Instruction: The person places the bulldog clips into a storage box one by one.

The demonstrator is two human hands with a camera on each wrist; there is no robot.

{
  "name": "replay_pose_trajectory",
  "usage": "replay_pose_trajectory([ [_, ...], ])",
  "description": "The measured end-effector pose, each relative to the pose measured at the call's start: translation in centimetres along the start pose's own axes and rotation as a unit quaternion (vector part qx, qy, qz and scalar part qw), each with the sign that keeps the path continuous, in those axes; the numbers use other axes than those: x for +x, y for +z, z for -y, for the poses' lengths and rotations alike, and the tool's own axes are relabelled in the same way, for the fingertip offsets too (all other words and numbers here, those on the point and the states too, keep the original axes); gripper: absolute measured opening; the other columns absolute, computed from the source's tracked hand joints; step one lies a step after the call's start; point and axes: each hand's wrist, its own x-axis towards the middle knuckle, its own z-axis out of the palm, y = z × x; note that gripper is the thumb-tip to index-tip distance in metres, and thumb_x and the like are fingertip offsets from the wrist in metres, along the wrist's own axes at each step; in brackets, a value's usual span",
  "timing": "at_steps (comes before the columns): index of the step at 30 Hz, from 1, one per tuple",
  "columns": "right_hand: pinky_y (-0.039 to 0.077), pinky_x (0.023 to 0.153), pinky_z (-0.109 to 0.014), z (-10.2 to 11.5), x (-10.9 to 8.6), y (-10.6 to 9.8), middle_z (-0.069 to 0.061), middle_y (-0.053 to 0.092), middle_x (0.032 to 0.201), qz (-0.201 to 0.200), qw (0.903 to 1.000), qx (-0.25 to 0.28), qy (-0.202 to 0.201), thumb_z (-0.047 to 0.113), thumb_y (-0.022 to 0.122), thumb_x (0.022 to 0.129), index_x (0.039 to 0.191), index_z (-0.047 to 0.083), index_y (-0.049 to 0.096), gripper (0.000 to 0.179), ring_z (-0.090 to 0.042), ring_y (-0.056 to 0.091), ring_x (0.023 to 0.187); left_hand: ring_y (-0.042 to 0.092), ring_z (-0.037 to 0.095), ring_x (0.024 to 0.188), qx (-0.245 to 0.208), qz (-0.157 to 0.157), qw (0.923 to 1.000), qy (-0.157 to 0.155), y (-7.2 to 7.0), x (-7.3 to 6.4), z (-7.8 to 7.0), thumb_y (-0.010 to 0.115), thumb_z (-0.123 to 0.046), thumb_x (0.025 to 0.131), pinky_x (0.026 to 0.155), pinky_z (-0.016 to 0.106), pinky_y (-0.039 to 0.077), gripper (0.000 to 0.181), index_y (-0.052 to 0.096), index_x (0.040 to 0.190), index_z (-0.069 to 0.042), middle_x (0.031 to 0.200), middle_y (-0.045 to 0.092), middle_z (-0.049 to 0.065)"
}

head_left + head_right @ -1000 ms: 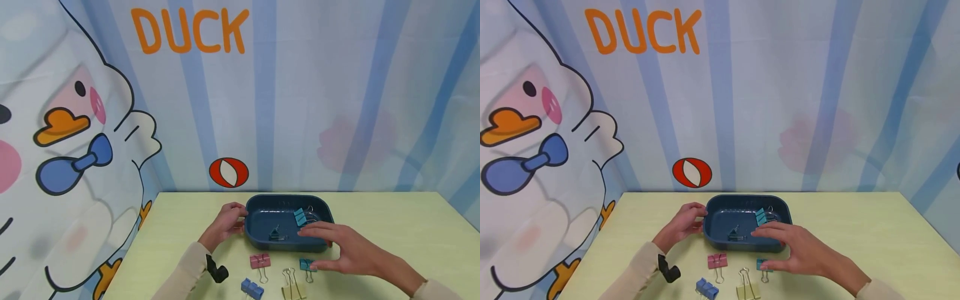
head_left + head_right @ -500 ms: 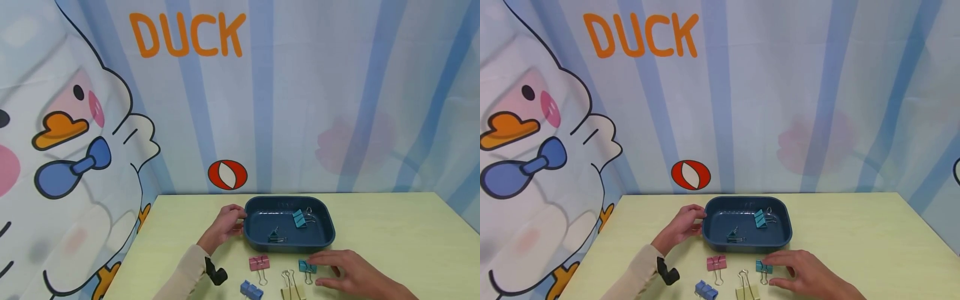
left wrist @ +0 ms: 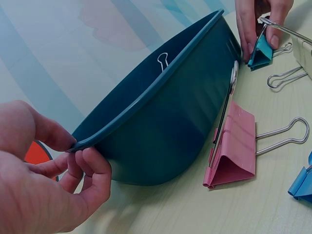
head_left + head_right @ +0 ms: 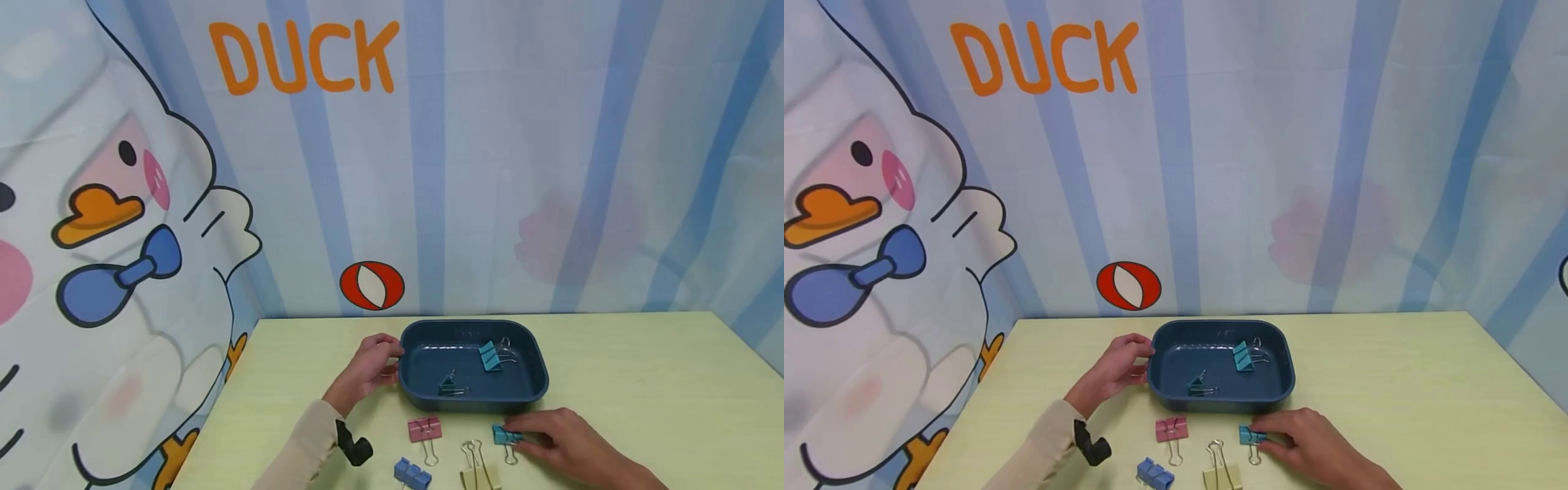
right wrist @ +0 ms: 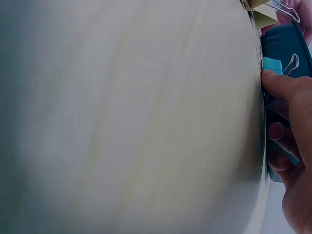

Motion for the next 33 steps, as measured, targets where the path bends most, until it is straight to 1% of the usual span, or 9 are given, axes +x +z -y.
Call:
replay_pose_trajectory([
  [2,0.055,0.068,-0.023,-0.1,0.0,0.0,0.01,0.075,0.108,-0.004,1.0,0.006,-0.005,0.019,0.077,0.095,0.114,0.02,0.079,0.02,0.002,0.063,0.087,0.055,0.02,0.069,-0.001,-0.001,1.0,0.0,0.0,0.0,0.0,0.058,-0.008,0.098,0.06,0.025,0.052,0.022,0.057,0.119,0.0,0.104,0.062,0.017],
  [5,0.054,0.067,-0.022,-0.1,0.0,-0.2,0.012,0.074,0.106,0.004,0.9999,0.012,-0.004,0.016,0.077,0.094,0.113,0.02,0.078,0.019,0.003,0.061,0.085,0.056,0.02,0.07,-0.001,-0.001,1.0,-0.001,0.0,0.0,0.0,0.057,-0.008,0.099,0.06,0.025,0.052,0.022,0.057,0.119,0.001,0.105,0.062,0.017],
  [10,0.053,0.068,-0.02,0.0,0.1,-0.9,0.013,0.074,0.105,0.002,0.9997,-0.003,-0.025,0.012,0.079,0.091,0.112,0.021,0.078,0.023,0.003,0.061,0.084,0.056,0.02,0.07,0.001,-0.003,1.0,-0.002,0.1,0.0,-0.1,0.057,-0.008,0.099,0.061,0.025,0.052,0.022,0.057,0.119,0.0,0.106,0.063,0.018],
  [12,0.051,0.065,-0.019,0.2,0.2,-1.3,0.013,0.074,0.105,0.0,0.9994,-0.007,-0.033,0.011,0.08,0.09,0.111,0.021,0.078,0.024,0.004,0.059,0.081,0.057,0.021,0.071,0.004,-0.005,1.0,-0.002,0.2,0.0,-0.1,0.058,-0.008,0.099,0.061,0.026,0.052,0.022,0.057,0.12,0.0,0.107,0.063,0.018],
  [18,0.043,0.054,-0.016,0.6,0.7,-3.3,0.01,0.075,0.104,0.013,0.9993,0.012,-0.033,0.014,0.078,0.093,0.112,0.02,0.079,0.02,0.008,0.046,0.063,0.057,0.021,0.072,0.006,-0.004,1.0,0.0,0.1,0.0,0.0,0.057,-0.008,0.099,0.062,0.026,0.052,0.022,0.057,0.12,0.0,0.107,0.063,0.018],
  [21,0.043,0.052,-0.014,0.9,1.1,-4.3,0.007,0.076,0.105,0.019,0.9984,0.03,-0.044,0.013,0.077,0.093,0.113,0.018,0.078,0.021,0.008,0.046,0.061,0.056,0.02,0.071,0.006,-0.003,1.0,-0.001,0.1,-0.1,0.0,0.057,-0.008,0.099,0.062,0.026,0.052,0.022,0.057,0.12,0.001,0.107,0.063,0.018],
  [26,0.042,0.051,-0.012,1.7,2.2,-6.2,0.004,0.077,0.108,0.015,0.9958,0.055,-0.072,0.009,0.077,0.093,0.118,0.018,0.077,0.026,0.008,0.048,0.06,0.057,0.021,0.072,0.01,-0.005,0.9999,-0.001,0.2,-0.1,0.0,0.057,-0.008,0.099,0.062,0.026,0.052,0.023,0.057,0.121,0.001,0.109,0.063,0.019],
  [29,0.041,0.051,-0.012,2.1,3.2,-7.5,0.006,0.077,0.106,0.002,0.995,0.045,-0.089,0.007,0.078,0.092,0.119,0.018,0.077,0.03,0.008,0.046,0.06,0.057,0.021,0.073,0.01,-0.005,0.9999,0.0,0.2,-0.2,0.0,0.057,-0.008,0.099,0.063,0.026,0.053,0.023,0.057,0.121,0.0,0.11,0.063,0.02],
  [33,0.039,0.051,-0.013,2.4,4.8,-9.1,0.011,0.076,0.101,-0.025,0.9942,0.017,-0.104,0.004,0.08,0.088,0.118,0.017,0.077,0.034,0.007,0.044,0.059,0.057,0.021,0.072,0.008,-0.006,1.0,0.0,0.2,-0.2,-0.1,0.057,-0.008,0.099,0.062,0.025,0.053,0.023,0.057,0.121,0.0,0.11,0.063,0.02],
])
